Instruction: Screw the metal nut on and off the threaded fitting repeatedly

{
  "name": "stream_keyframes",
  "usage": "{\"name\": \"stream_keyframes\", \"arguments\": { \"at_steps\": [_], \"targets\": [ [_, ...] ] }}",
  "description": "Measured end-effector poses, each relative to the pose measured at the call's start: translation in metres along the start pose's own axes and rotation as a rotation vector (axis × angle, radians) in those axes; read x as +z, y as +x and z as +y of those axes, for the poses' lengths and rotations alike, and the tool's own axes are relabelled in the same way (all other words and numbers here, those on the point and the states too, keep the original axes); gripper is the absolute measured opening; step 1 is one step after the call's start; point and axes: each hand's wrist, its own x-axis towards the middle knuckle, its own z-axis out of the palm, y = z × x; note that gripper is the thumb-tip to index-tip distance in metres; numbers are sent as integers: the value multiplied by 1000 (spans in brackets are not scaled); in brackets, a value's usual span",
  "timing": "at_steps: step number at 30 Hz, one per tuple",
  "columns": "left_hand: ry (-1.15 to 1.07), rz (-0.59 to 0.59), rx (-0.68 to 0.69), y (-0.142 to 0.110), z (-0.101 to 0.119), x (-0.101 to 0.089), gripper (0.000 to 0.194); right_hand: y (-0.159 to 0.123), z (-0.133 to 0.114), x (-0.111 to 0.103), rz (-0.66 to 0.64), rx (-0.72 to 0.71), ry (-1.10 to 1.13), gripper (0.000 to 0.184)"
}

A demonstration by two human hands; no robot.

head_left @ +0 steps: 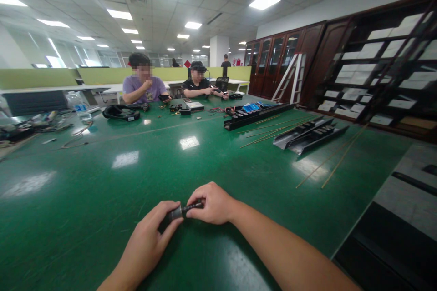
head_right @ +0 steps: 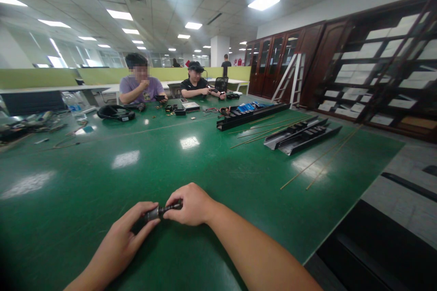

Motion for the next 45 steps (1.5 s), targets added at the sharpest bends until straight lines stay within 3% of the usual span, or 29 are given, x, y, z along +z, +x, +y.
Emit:
{"name": "stream_keyframes", "arguments": {
  "at_steps": [45],
  "targets": [
    [25,16,-12,-3,-12,2,27,1,2,-3,48,-4,-30,16]
  ]
}}
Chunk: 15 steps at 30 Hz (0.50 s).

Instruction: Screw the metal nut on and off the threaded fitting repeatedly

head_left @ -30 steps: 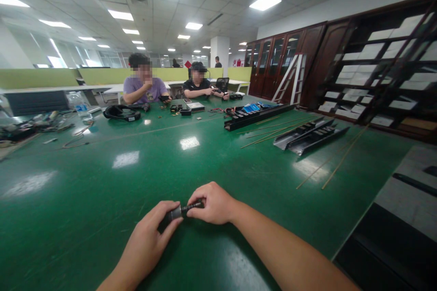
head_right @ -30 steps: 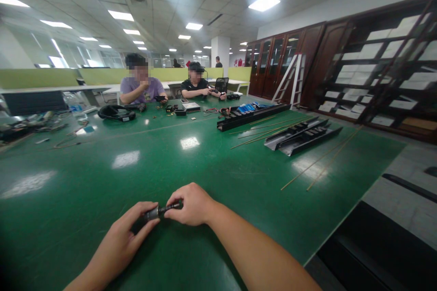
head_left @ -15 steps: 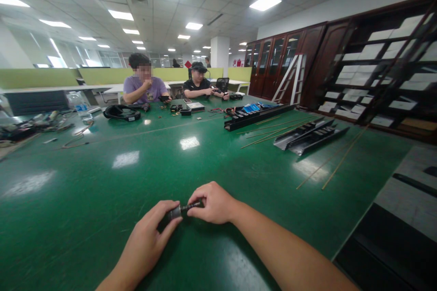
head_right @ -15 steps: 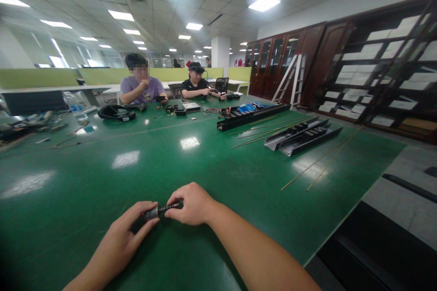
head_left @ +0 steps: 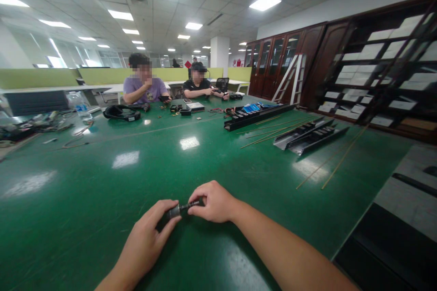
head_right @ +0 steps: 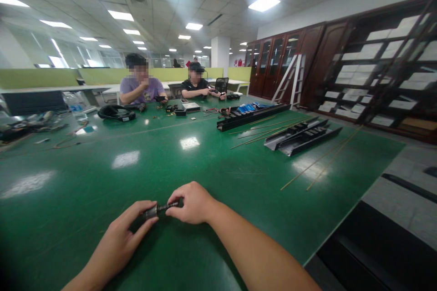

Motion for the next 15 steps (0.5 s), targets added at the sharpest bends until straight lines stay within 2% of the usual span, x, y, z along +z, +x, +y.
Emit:
{"name": "stream_keyframes", "arguments": {
  "at_steps": [15],
  "targets": [
    [17,10,-7,0,-2,0,28,0,1,-3,8,-2,7,14]
  ]
}}
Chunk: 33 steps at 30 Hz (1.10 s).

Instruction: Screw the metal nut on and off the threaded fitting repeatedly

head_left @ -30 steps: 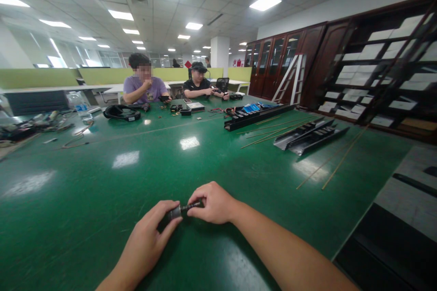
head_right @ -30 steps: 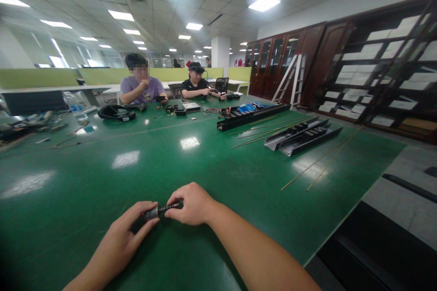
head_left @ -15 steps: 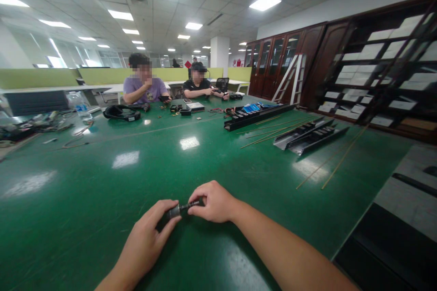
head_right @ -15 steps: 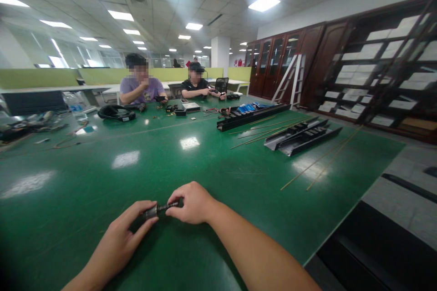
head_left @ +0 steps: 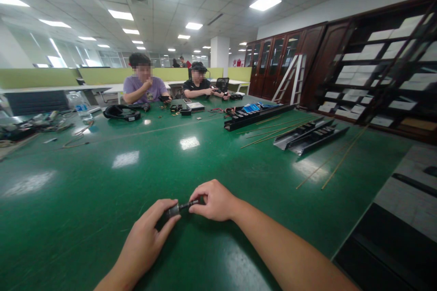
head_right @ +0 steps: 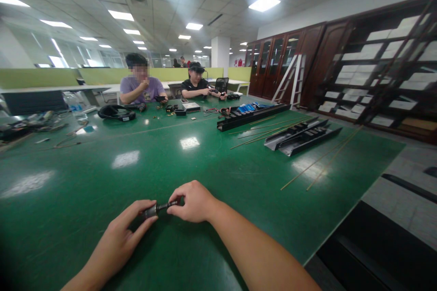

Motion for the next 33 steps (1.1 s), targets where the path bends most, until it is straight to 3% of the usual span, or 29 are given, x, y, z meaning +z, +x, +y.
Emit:
{"name": "stream_keyframes", "arguments": {
  "at_steps": [33],
  "targets": [
    [-29,0,-36,2,0,-4,30,1,-2,-6,-11,52,-34,16]
  ]
}}
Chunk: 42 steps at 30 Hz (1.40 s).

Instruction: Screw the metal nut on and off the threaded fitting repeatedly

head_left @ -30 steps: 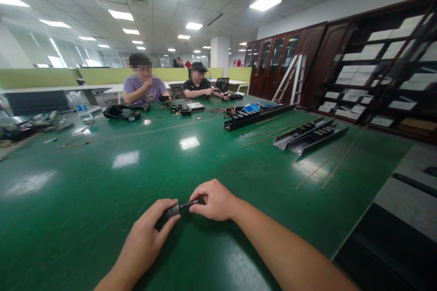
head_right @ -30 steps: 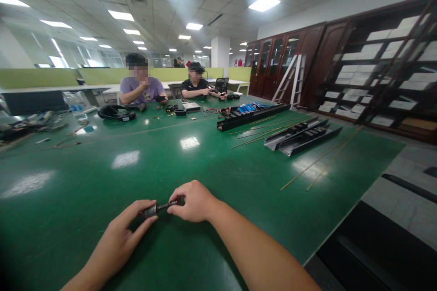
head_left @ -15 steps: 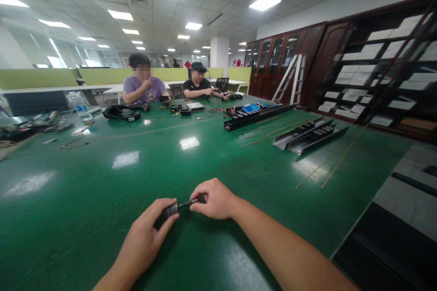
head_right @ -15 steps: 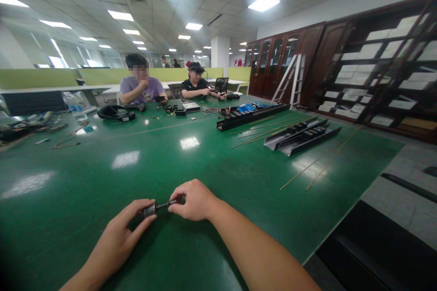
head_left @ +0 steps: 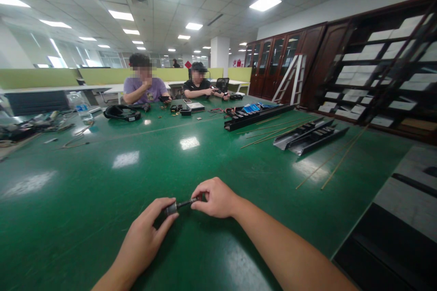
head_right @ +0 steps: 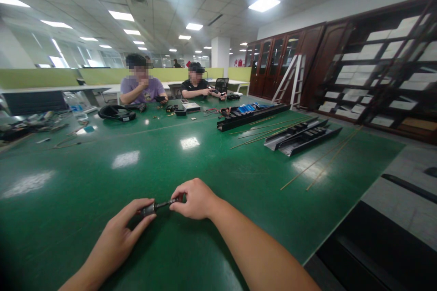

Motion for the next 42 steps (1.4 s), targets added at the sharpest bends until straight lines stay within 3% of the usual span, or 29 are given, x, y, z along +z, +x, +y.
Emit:
{"name": "stream_keyframes", "arguments": {
  "at_steps": [37,42],
  "targets": [
    [33,78,24,2,-1,-4,34,1,1,-4,30,9,-21,15],
    [28,156,-111,5,-7,-12,41,1,2,-6,38,17,2,15]
  ]
}}
